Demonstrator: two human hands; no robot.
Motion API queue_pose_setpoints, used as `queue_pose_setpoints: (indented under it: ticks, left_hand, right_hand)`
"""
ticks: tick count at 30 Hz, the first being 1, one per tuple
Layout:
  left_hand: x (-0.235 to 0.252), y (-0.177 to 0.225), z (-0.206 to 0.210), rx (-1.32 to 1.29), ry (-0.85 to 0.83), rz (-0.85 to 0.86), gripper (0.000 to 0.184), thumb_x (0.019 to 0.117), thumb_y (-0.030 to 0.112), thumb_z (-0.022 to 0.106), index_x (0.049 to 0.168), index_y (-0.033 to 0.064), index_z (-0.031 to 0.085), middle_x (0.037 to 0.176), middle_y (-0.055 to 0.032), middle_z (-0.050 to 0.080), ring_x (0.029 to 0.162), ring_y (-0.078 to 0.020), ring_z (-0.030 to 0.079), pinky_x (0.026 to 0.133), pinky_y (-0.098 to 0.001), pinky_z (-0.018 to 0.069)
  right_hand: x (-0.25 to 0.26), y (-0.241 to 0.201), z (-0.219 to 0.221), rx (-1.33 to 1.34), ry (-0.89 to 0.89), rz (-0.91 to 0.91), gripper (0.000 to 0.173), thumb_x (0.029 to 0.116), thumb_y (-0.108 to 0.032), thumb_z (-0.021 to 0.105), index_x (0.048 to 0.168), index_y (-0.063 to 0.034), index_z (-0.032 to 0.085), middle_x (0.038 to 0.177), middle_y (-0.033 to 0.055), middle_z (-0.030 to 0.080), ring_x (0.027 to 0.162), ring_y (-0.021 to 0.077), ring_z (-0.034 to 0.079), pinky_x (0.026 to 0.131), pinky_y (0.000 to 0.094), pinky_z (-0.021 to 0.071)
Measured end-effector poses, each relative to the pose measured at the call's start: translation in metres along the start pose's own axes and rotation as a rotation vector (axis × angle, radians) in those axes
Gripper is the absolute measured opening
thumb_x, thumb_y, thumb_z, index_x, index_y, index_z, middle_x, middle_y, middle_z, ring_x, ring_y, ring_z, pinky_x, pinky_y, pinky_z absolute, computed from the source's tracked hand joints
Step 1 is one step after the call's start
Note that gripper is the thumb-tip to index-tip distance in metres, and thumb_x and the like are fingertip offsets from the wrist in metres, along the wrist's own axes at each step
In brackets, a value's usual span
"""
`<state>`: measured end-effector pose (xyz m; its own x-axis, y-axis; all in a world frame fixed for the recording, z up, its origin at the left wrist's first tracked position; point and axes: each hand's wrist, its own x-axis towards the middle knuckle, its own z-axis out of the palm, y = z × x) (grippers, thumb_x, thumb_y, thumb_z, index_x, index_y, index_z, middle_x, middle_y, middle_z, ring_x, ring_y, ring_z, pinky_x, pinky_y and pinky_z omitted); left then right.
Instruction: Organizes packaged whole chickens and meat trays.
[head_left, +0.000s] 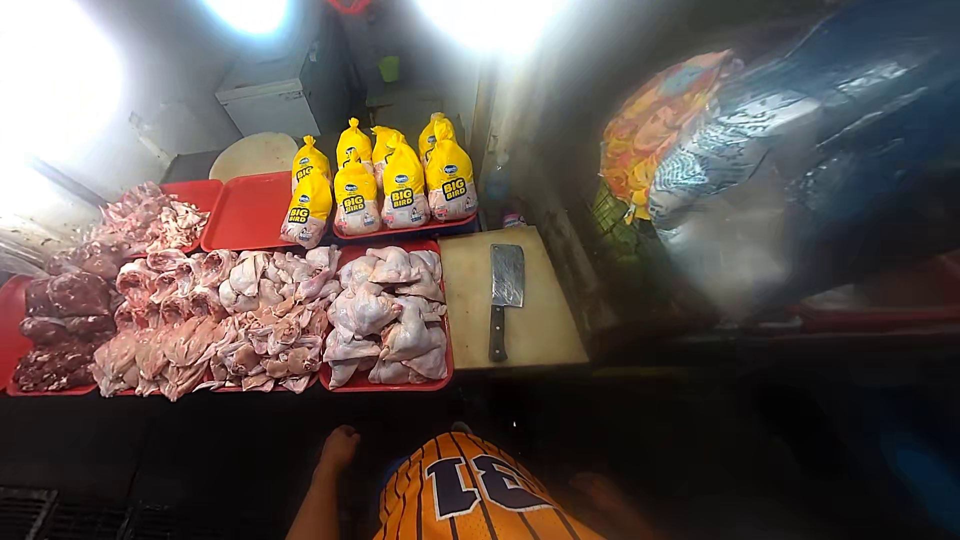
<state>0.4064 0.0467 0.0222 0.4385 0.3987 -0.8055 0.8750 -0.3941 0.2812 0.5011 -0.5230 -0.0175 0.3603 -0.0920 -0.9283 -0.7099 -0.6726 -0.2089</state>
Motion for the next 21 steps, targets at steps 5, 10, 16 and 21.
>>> queue_pose_setpoints:
  ticks: [5, 10, 16, 21]
  left_hand:
    - [-0.007, 0.004, -0.004, -0.044, 0.009, -0.008, 0.04, 0.1029, 0.033, 0.057, 0.136, 0.0118, 0.063, 0.12, -0.0165, 0.07, 0.099, -0.0305, 0.072, 0.086, -0.0522, 0.0586]
    - [-0.006, -0.018, -0.015, -0.049, -0.026, -0.073, 0.038, 0.1039, 0.033, 0.056, 0.134, 0.0106, 0.063, 0.111, -0.0156, 0.071, 0.086, -0.0266, 0.07, 0.077, -0.0464, 0.0583]
    - [0.019, -0.038, -0.031, -0.058, -0.057, -0.15, 0.037, 0.1047, 0.033, 0.055, 0.131, 0.0087, 0.064, 0.105, -0.0156, 0.07, 0.086, -0.0273, 0.069, 0.077, -0.0467, 0.0581]
    - [0.021, -0.033, -0.039, -0.135, 0.001, -0.012, 0.038, 0.1065, 0.031, 0.055, 0.129, 0.0017, 0.065, 0.11, -0.0215, 0.072, 0.093, -0.0338, 0.071, 0.084, -0.0534, 0.058]
  right_hand:
    - [0.022, -0.02, -0.013, 0.133, 0.025, -0.001, 0.04, 0.1079, -0.032, 0.052, 0.139, -0.0074, 0.058, 0.121, 0.0201, 0.067, 0.095, 0.0323, 0.07, 0.08, 0.0497, 0.0592]
    - [0.017, -0.073, -0.034, 0.238, 0.116, -0.061, 0.04, 0.1081, -0.029, 0.054, 0.143, -0.0097, 0.056, 0.124, 0.0205, 0.067, 0.097, 0.034, 0.071, 0.079, 0.0513, 0.059]
    - [0.006, -0.101, -0.021, 0.254, 0.141, -0.02, 0.04, 0.1084, -0.03, 0.054, 0.143, -0.0095, 0.055, 0.123, 0.0203, 0.066, 0.095, 0.0329, 0.07, 0.078, 0.0499, 0.0582]
    - [0.013, -0.112, 0.011, 0.012, 0.077, -0.049, 0.045, 0.1047, -0.035, 0.059, 0.142, -0.0102, 0.057, 0.118, 0.0201, 0.067, 0.088, 0.0297, 0.069, 0.078, 0.0471, 0.058]
